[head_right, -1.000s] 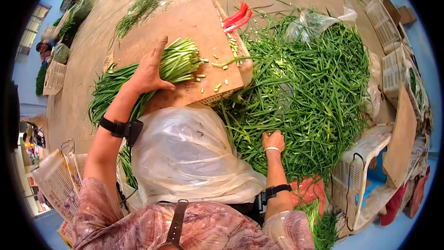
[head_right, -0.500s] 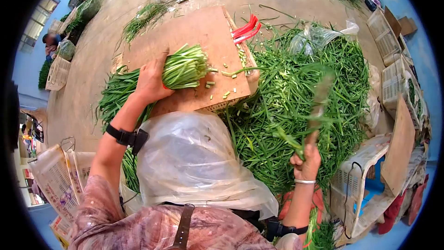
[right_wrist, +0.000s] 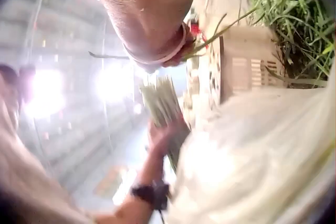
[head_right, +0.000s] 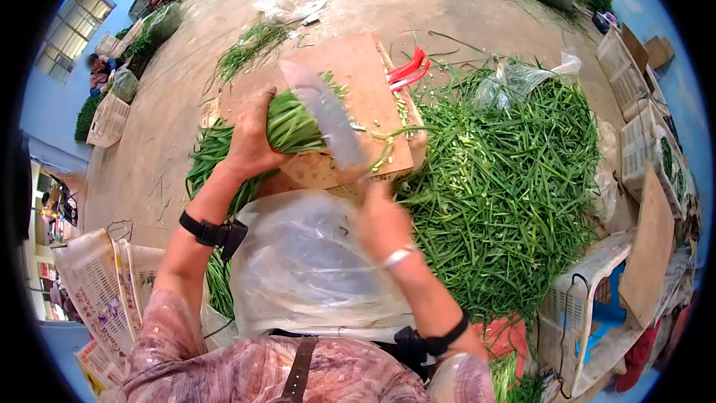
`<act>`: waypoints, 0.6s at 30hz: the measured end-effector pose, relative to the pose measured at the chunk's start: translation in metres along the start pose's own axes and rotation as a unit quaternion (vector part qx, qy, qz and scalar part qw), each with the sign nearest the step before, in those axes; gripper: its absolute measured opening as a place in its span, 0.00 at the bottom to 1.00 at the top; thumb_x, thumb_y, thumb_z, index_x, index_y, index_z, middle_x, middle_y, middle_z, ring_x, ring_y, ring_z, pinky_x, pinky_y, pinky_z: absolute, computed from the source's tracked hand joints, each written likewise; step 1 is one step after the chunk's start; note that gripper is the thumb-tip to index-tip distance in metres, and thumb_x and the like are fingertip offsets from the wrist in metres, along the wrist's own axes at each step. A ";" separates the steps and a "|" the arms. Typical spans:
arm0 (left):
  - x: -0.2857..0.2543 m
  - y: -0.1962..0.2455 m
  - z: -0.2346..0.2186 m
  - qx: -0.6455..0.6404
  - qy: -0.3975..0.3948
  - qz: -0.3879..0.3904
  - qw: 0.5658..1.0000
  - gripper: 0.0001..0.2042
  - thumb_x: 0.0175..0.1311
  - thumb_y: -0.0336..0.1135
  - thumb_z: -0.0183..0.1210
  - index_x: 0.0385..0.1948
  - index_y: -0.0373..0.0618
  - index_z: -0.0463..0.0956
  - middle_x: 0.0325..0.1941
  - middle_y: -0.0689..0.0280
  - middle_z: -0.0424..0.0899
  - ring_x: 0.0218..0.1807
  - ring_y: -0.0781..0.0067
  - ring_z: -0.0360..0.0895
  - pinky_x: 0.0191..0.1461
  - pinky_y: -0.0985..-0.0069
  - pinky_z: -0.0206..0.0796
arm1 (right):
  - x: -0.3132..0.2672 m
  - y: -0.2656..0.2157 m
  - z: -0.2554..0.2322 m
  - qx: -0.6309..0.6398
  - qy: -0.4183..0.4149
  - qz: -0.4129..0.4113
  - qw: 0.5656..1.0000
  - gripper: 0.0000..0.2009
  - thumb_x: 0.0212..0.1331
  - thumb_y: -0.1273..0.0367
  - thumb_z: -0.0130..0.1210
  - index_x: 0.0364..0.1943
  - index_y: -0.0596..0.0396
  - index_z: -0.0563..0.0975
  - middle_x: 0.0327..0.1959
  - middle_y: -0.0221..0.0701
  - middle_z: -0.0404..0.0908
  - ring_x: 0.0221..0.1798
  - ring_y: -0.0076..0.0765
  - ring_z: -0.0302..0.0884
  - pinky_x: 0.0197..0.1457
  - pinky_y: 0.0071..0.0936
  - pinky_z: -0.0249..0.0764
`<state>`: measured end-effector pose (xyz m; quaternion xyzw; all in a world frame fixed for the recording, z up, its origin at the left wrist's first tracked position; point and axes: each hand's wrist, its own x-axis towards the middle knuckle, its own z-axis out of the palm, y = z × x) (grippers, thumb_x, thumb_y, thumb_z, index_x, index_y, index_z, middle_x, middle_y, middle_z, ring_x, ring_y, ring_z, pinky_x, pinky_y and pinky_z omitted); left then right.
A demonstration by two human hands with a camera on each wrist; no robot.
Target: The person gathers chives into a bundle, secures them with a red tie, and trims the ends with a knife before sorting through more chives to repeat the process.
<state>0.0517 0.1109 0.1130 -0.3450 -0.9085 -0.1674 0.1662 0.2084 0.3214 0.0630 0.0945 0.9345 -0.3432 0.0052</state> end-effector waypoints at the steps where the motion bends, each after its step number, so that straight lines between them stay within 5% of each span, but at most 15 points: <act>1: 0.000 0.002 0.001 0.018 -0.016 -0.002 1.000 0.45 0.33 0.40 0.67 0.58 0.35 0.55 0.46 0.51 0.74 0.49 0.52 0.71 0.51 0.61 0.61 | -0.001 -0.003 0.016 0.104 -0.052 0.018 0.993 0.15 0.50 0.67 0.56 0.37 0.63 0.68 0.30 0.54 0.77 0.35 0.63 0.74 0.39 0.47 0.71; 3: -0.003 -0.009 0.009 0.017 0.006 -0.014 1.000 0.45 0.32 0.40 0.67 0.59 0.36 0.55 0.46 0.50 0.74 0.49 0.52 0.71 0.51 0.61 0.61 | 0.010 0.009 -0.005 0.238 0.085 -0.090 0.963 0.10 0.51 0.69 0.52 0.29 0.65 0.69 0.25 0.46 0.76 0.28 0.43 0.76 0.31 0.35 0.71; 5: -0.009 -0.009 0.009 0.008 0.003 -0.001 1.000 0.46 0.32 0.40 0.67 0.60 0.38 0.53 0.46 0.50 0.74 0.48 0.51 0.72 0.50 0.62 0.62 | 0.016 0.014 -0.025 0.356 0.158 -0.031 0.920 0.08 0.53 0.69 0.52 0.30 0.62 0.70 0.23 0.32 0.73 0.23 0.28 0.71 0.25 0.28 0.69; 7: -0.010 -0.004 0.006 -0.002 -0.003 -0.015 1.000 0.46 0.31 0.39 0.67 0.60 0.38 0.53 0.47 0.50 0.74 0.47 0.50 0.72 0.49 0.62 0.62 | 0.020 0.015 -0.026 0.453 0.218 0.028 0.864 0.07 0.54 0.71 0.50 0.31 0.61 0.70 0.22 0.30 0.71 0.22 0.26 0.71 0.23 0.27 0.68; 8: -0.004 -0.001 0.001 -0.007 0.001 -0.022 1.000 0.46 0.31 0.39 0.67 0.60 0.38 0.54 0.47 0.51 0.74 0.47 0.50 0.73 0.49 0.62 0.63 | 0.026 0.022 -0.006 0.430 0.196 0.052 0.880 0.09 0.54 0.69 0.51 0.33 0.63 0.69 0.21 0.32 0.72 0.24 0.31 0.73 0.26 0.32 0.70; 9: 0.001 0.002 0.000 -0.007 0.002 -0.015 1.000 0.46 0.31 0.39 0.67 0.60 0.38 0.54 0.47 0.51 0.74 0.47 0.50 0.73 0.49 0.62 0.63 | 0.025 0.017 0.006 0.172 0.184 -0.079 0.965 0.12 0.53 0.68 0.52 0.34 0.64 0.69 0.22 0.37 0.74 0.29 0.37 0.76 0.32 0.36 0.71; 11: 0.004 0.004 -0.003 -0.040 -0.011 -0.017 0.999 0.46 0.31 0.39 0.67 0.60 0.39 0.54 0.47 0.52 0.74 0.46 0.50 0.73 0.48 0.62 0.64 | 0.012 0.007 0.013 0.172 -0.016 -0.005 0.985 0.13 0.52 0.67 0.54 0.33 0.64 0.70 0.25 0.42 0.76 0.32 0.41 0.76 0.37 0.37 0.70; 13: 0.000 -0.003 -0.001 -0.052 -0.003 -0.036 0.998 0.46 0.31 0.39 0.68 0.60 0.40 0.54 0.46 0.52 0.75 0.46 0.51 0.73 0.48 0.61 0.64 | 0.019 0.026 -0.008 0.317 0.000 -0.041 0.948 0.10 0.53 0.68 0.53 0.33 0.61 0.70 0.23 0.31 0.73 0.23 0.28 0.70 0.28 0.28 0.70; 15: -0.001 0.002 -0.005 -0.020 0.010 -0.007 1.000 0.46 0.32 0.40 0.68 0.61 0.41 0.54 0.47 0.51 0.75 0.47 0.52 0.74 0.49 0.62 0.64 | 0.021 0.019 -0.015 0.549 0.035 0.103 0.828 0.08 0.56 0.69 0.51 0.34 0.58 0.69 0.21 0.25 0.68 0.17 0.20 0.64 0.18 0.20 0.65; 16: -0.002 0.002 -0.003 -0.019 -0.003 -0.009 1.000 0.46 0.33 0.40 0.68 0.61 0.41 0.53 0.49 0.50 0.74 0.49 0.52 0.73 0.50 0.62 0.64 | 0.025 0.020 -0.004 0.559 0.087 0.106 0.817 0.06 0.60 0.69 0.47 0.33 0.57 0.68 0.19 0.23 0.65 0.14 0.18 0.60 0.11 0.16 0.59; 17: 0.000 0.001 0.001 -0.018 -0.013 -0.008 1.000 0.47 0.34 0.41 0.68 0.62 0.42 0.52 0.51 0.50 0.73 0.50 0.53 0.73 0.51 0.62 0.63 | 0.034 0.037 0.019 0.400 0.103 0.005 0.911 0.09 0.60 0.66 0.48 0.32 0.58 0.67 0.20 0.24 0.67 0.15 0.20 0.63 0.14 0.18 0.64; 18: 0.000 0.002 0.001 -0.018 -0.013 -0.008 1.000 0.47 0.34 0.41 0.68 0.62 0.42 0.52 0.51 0.50 0.73 0.50 0.53 0.73 0.51 0.62 0.63 | 0.034 0.037 0.018 0.400 0.103 0.004 0.911 0.09 0.60 0.66 0.48 0.32 0.58 0.67 0.20 0.24 0.67 0.15 0.20 0.63 0.14 0.18 0.64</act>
